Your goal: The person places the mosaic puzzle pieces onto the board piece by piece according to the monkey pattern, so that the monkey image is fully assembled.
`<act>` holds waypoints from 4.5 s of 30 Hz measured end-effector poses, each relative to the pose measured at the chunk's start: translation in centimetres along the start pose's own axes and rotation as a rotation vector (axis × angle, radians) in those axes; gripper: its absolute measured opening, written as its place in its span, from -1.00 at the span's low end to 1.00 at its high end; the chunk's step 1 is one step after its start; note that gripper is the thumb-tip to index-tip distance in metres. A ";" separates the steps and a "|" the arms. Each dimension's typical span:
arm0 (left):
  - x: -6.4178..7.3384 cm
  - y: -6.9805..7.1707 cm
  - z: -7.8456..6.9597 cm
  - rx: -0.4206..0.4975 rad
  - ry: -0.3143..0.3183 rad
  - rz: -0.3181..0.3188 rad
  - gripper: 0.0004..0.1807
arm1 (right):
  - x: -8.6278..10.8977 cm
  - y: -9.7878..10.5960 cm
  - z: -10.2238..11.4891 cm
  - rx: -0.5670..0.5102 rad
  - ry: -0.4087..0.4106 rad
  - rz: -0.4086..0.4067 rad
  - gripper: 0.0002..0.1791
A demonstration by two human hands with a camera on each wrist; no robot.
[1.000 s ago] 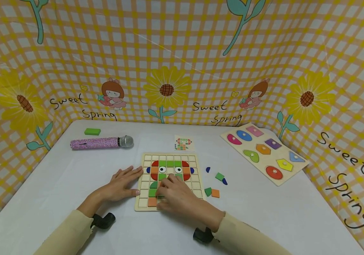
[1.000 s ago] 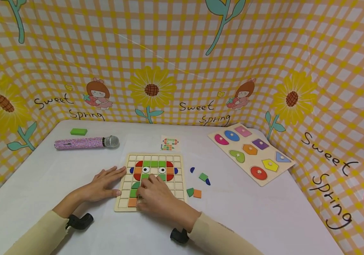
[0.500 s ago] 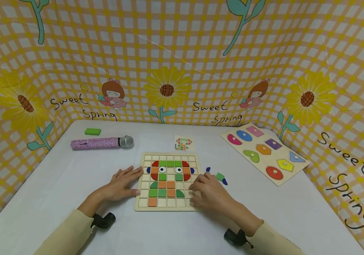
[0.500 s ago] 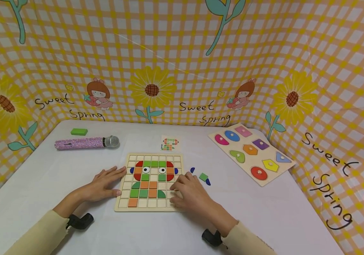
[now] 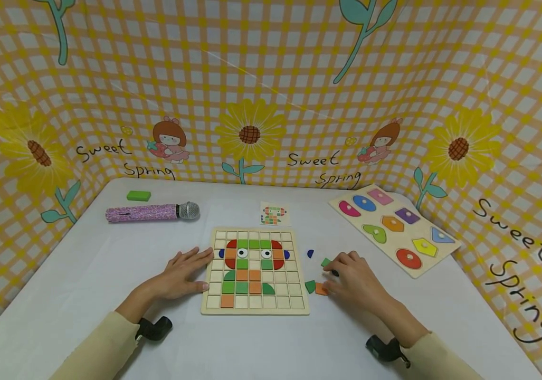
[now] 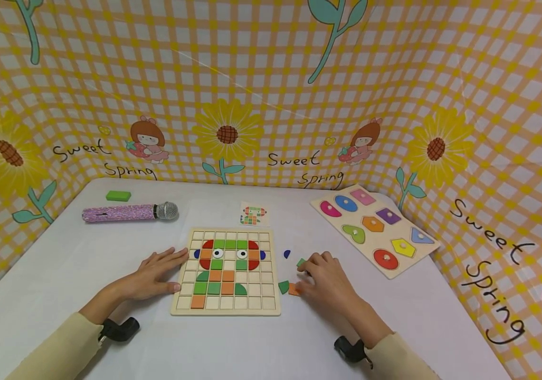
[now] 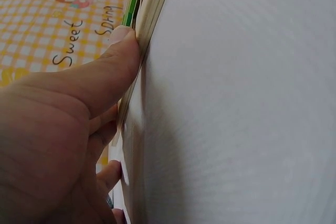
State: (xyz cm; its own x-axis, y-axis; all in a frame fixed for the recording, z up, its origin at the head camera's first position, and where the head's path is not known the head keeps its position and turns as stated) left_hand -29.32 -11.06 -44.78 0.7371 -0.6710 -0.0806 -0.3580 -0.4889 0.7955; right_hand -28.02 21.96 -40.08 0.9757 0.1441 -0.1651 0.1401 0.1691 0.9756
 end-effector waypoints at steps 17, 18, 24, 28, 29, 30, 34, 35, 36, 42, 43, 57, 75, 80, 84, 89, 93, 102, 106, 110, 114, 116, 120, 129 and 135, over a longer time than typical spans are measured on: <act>0.0 0.0 0.1 -0.001 -0.004 -0.005 -0.19 | -2.6 -0.6 -3.1 0.008 -0.106 0.023 -0.65; 0.0 0.0 0.1 -0.004 -0.006 -0.006 -0.19 | -2.7 -0.6 -3.1 0.011 -0.108 0.027 -0.67; -0.1 -0.1 0.1 -0.004 -0.011 -0.006 -0.19 | -2.9 -0.9 -3.1 0.022 -0.130 0.049 -0.72; 0.0 0.0 0.1 -0.003 -0.004 -0.008 -0.19 | -3.0 -1.0 -3.1 0.026 -0.137 0.052 -0.71; 0.0 0.0 0.1 -0.004 -0.005 -0.008 -0.19 | -3.0 -1.0 -3.1 0.026 -0.135 0.053 -0.71; 0.0 0.0 0.1 -0.007 -0.004 -0.008 -0.19 | -3.0 -1.0 -3.1 0.026 -0.135 0.054 -0.72; -0.1 -0.1 0.0 -0.011 -0.007 -0.008 -0.20 | -3.0 -1.1 -3.0 0.024 -0.125 0.051 -0.73; -0.1 -0.1 0.0 -0.012 -0.008 -0.007 -0.19 | -3.0 -1.1 -2.9 0.023 -0.122 0.049 -0.74; -0.1 -0.1 0.0 -0.011 -0.007 -0.008 -0.19 | -3.0 -1.0 -2.8 0.023 -0.119 0.044 -0.74; -0.1 -0.2 0.2 -0.008 -0.006 -0.011 -0.19 | -2.3 -0.3 -0.7 -0.010 -0.051 0.004 -0.76; -0.1 -0.2 0.2 -0.008 -0.007 -0.011 -0.19 | -2.1 -0.1 -0.2 -0.019 -0.033 0.000 -0.76; 0.0 -0.2 0.1 0.000 -0.005 -0.004 -0.19 | 0.8 0.3 8.4 -0.041 0.222 -0.050 -0.79; -0.1 -0.2 0.2 -0.009 0.005 -0.008 -0.19 | 1.6 -1.6 16.3 -0.055 0.407 0.062 -0.80; -0.1 -0.2 0.1 -0.006 -0.001 -0.007 -0.19 | 1.6 -1.9 17.6 -0.037 0.433 0.073 -0.81; -0.2 -0.2 0.1 -0.007 0.000 -0.004 -0.20 | 1.6 -2.0 18.2 -0.008 0.441 0.058 -0.82; -0.1 -0.2 0.1 -0.005 0.002 -0.005 -0.19 | 1.5 -2.3 18.6 0.022 0.446 0.057 -0.80; -0.2 -0.2 0.0 -0.008 0.000 -0.004 -0.19 | 1.5 -2.5 18.8 0.032 0.442 0.072 -0.77; -0.2 -0.1 0.0 -0.005 -0.002 -0.009 -0.19 | 1.5 -2.7 18.8 0.029 0.428 0.078 -0.78; -0.2 -0.2 0.2 0.001 0.002 -0.009 -0.19 | 1.5 -2.7 18.7 0.024 0.428 0.082 -0.78; -0.1 -0.3 0.2 -0.001 0.003 -0.009 -0.18 | 1.5 -2.5 18.2 0.013 0.422 0.077 -0.79; -0.1 -0.3 0.2 -0.001 0.005 -0.009 -0.17 | 1.4 -2.2 17.0 -0.018 0.384 0.080 -0.80; -0.1 -0.2 0.2 0.000 0.006 -0.009 -0.17 | 1.3 -2.0 16.1 -0.039 0.360 0.078 -0.79; -0.1 -0.1 -0.1 -0.005 -0.008 -0.014 -0.18 | 1.2 -1.4 14.1 -0.064 0.315 0.048 -0.75; -0.1 -0.2 -0.2 0.003 -0.005 -0.009 -0.20 | 1.3 -0.3 8.8 -0.047 0.200 0.014 -0.69; 0.0 -0.1 -0.2 0.000 -0.001 -0.007 -0.19 | 1.4 0.1 5.2 -0.031 0.135 -0.014 -0.64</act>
State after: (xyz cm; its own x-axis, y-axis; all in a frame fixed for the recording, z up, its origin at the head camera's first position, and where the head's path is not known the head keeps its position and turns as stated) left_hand -29.18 -10.85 -44.75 0.7387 -0.6684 -0.0866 -0.3531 -0.4932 0.7950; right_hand -25.74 17.07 -39.46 0.9418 0.2713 -0.1988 0.1462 0.2021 0.9684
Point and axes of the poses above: each hand's wrist, its own x-axis away from the middle knuckle, its own y-axis out of the back of the hand, z = x × y, the point moved 10 cm from there along -x, towards the middle knuckle, and after that the axes turned 12 degrees about -y, right-handed, at the moved point
